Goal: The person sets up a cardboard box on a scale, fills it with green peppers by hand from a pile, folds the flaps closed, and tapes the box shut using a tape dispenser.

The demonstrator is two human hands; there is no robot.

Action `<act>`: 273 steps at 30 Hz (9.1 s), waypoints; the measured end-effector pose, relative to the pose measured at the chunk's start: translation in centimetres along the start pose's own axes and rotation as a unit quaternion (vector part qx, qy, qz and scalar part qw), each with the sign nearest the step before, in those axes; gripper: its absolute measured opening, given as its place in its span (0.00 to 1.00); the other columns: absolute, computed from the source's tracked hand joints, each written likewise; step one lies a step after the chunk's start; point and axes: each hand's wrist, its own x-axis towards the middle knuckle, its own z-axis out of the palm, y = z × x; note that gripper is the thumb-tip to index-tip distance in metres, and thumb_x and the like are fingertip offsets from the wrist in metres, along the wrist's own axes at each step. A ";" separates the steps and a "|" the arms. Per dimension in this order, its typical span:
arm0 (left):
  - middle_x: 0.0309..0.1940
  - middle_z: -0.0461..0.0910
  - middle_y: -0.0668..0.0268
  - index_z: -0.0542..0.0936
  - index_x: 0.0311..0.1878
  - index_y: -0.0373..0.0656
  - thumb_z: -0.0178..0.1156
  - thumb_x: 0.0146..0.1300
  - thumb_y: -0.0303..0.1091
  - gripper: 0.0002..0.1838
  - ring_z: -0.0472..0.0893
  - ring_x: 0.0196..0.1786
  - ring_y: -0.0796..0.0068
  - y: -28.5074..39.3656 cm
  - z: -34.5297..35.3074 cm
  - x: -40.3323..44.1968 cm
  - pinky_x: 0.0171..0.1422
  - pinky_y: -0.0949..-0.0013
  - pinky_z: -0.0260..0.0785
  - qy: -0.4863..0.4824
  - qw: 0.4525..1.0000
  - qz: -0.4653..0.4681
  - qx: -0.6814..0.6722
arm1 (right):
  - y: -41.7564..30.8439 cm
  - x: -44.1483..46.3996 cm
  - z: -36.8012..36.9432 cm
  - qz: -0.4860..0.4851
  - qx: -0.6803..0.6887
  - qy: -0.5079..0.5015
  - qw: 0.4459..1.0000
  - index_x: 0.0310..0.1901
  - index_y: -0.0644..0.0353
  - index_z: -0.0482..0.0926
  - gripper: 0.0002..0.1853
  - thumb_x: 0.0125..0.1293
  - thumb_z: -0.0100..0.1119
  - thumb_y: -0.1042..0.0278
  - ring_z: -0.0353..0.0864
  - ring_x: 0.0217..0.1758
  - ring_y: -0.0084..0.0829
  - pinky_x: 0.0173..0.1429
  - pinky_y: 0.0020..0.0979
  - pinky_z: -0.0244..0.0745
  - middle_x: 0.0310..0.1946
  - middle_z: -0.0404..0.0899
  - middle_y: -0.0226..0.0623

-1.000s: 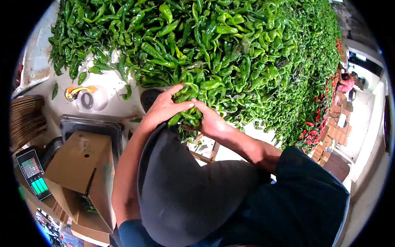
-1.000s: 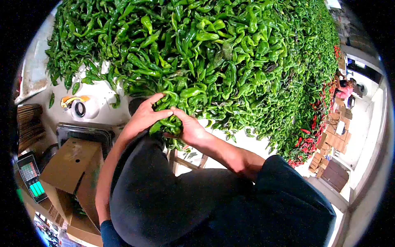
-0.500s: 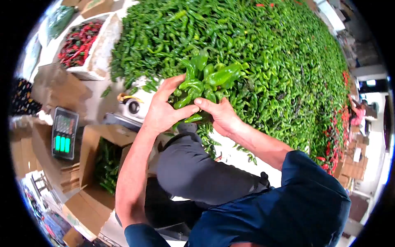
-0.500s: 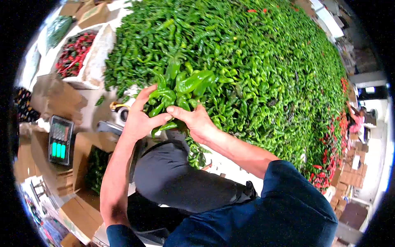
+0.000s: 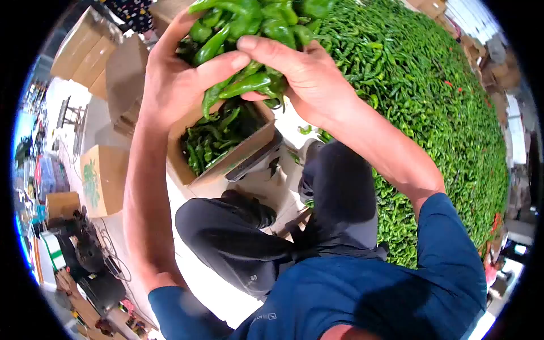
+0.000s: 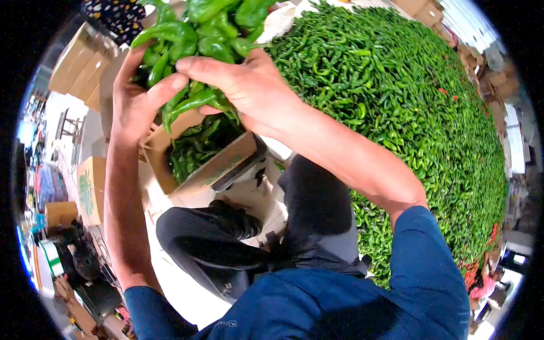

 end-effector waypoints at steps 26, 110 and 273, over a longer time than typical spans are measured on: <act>0.60 0.75 0.50 0.73 0.65 0.39 0.78 0.49 0.29 0.38 0.78 0.61 0.51 -15.1 -2.8 -15.6 0.64 0.58 0.73 0.015 0.969 -0.079 0.235 | 18.1 8.9 -7.7 0.026 -0.364 -0.313 0.877 0.64 0.59 0.75 0.33 0.57 0.78 0.69 0.77 0.60 0.29 0.67 0.33 0.73 0.60 0.80 0.35; 0.18 0.78 0.63 0.81 0.32 0.32 0.60 0.69 0.41 0.18 0.74 0.15 0.76 -9.8 -12.3 -18.8 0.16 0.69 0.64 0.095 0.848 -0.420 0.309 | 7.5 8.0 -7.1 0.107 -0.757 -0.163 0.624 0.44 0.72 0.78 0.16 0.69 0.56 0.64 0.85 0.44 0.58 0.51 0.51 0.80 0.36 0.83 0.60; 0.44 0.86 0.63 0.82 0.59 0.35 0.61 0.74 0.32 0.15 0.84 0.44 0.76 -5.9 -7.4 -11.0 0.51 0.73 0.77 0.207 0.944 -0.223 0.131 | 5.7 10.6 -8.7 0.118 -0.235 -0.239 0.935 0.49 0.63 0.85 0.20 0.52 0.71 0.72 0.83 0.45 0.25 0.56 0.30 0.78 0.42 0.87 0.33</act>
